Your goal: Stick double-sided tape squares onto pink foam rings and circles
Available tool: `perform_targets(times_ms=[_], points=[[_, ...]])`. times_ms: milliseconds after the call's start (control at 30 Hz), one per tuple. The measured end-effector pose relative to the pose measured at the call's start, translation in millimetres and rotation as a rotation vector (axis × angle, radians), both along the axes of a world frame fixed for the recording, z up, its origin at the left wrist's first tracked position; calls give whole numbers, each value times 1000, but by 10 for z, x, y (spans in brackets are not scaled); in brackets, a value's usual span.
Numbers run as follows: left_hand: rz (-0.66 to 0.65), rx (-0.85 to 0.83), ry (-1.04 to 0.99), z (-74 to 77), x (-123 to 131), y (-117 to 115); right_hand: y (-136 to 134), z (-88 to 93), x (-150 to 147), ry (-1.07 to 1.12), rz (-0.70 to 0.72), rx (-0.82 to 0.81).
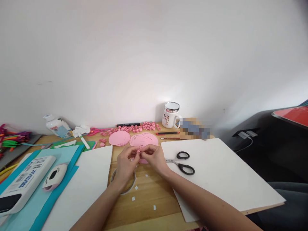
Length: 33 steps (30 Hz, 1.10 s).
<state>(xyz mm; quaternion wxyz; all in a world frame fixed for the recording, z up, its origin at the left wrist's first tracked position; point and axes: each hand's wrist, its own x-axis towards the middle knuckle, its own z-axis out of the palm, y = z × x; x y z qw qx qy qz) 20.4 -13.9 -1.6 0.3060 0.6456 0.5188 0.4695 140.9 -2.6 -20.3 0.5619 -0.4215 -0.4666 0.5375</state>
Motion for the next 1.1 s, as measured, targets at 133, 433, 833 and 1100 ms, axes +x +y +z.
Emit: perform_targets(times_ms=[133,433,833,1100], points=[[-24,-13,-32,-17,-27,21,16,-14,14,32,63,29],[-22,33,-16,38,-46,21,31,132,99,104,168,9],[11,5,-69,95,-21,-6,19,121,88,52,152,76],[-40,56,-72,129,-35,-13,27,161,119,46,146,73]])
